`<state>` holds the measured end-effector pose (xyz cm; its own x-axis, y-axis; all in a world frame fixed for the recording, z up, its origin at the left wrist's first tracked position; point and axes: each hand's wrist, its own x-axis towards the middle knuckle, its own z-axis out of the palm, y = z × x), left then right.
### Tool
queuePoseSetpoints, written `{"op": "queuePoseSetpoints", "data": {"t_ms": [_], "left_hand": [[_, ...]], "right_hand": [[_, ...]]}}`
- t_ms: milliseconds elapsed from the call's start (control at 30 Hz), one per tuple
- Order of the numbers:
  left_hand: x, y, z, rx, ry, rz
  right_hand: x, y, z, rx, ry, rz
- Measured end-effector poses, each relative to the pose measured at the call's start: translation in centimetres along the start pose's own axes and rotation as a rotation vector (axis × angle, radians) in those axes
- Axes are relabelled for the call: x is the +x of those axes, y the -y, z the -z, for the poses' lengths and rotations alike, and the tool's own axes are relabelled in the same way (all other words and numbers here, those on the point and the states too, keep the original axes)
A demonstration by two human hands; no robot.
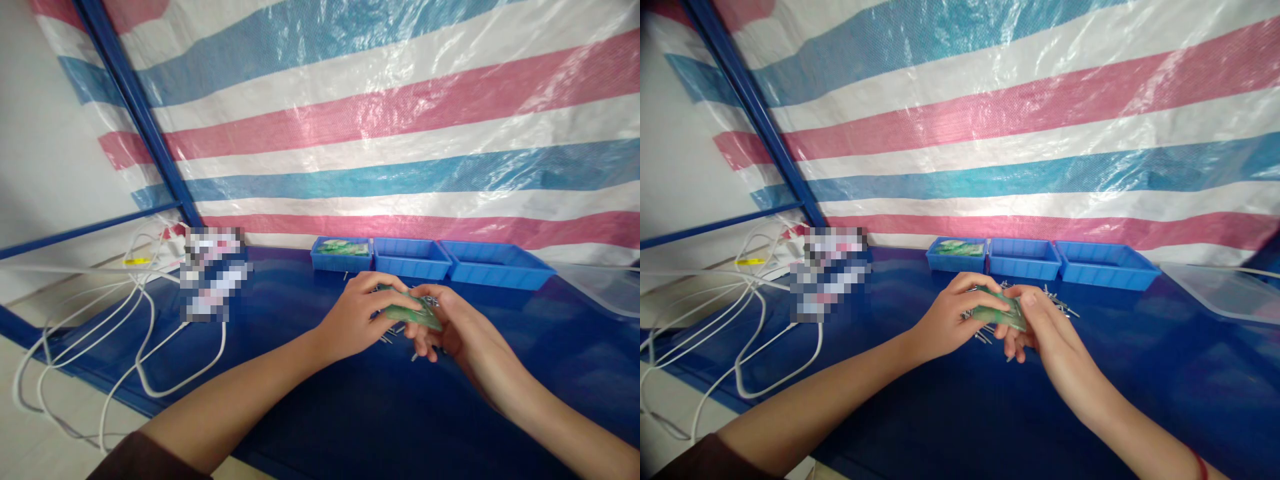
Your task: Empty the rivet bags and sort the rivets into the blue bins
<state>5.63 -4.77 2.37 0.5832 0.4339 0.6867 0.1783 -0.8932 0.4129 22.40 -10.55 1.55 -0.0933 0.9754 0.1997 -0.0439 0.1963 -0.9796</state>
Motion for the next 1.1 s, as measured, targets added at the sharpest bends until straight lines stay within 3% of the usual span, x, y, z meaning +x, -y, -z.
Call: {"op": "queuePoseSetpoints", "data": {"t_ms": [167,367,500,633,767,800,867,933,1000,1100], "left_hand": [[-0.1,-0.3,0.4,0.008,0.029,0.119],[0.2,-0.4,-0.4,-0.261,-0.007,0.510],[0.7,0.2,-0.9,-0.268,-0.029,0.525],[2.1,3.9,0.8,-0.204,-0.264,0.565],[3.7,10.2,5.0,0.084,-0.444,0.692],[3.9,11.5,6.1,0.186,-0.423,0.744],[4.1,13.6,7.7,0.367,-0.267,0.841],[4.0,14.6,8.4,0.384,-0.173,0.862],[3.8,14.9,8.4,0.375,-0.071,0.840],[3.6,14.9,7.9,0.496,0.076,0.701]], "right_hand": [[0.2,0.1,0.5,-0.150,-0.112,0.079],[0.5,-0.4,0.9,-0.387,-0.158,0.249],[0.5,-1.2,1.1,-0.511,-0.107,0.269],[0.7,-1.1,2.1,-0.545,-0.229,0.302],[1.2,-0.6,3.6,-0.554,-0.323,0.352],[1.4,-0.6,4.0,-0.560,-0.333,0.358],[1.7,-0.6,4.5,-0.565,-0.347,0.360],[1.9,-0.7,4.8,-0.565,-0.356,0.360],[2.0,-0.8,4.9,-0.567,-0.355,0.363],[2.0,-0.9,4.9,-0.580,-0.350,0.364]]}}
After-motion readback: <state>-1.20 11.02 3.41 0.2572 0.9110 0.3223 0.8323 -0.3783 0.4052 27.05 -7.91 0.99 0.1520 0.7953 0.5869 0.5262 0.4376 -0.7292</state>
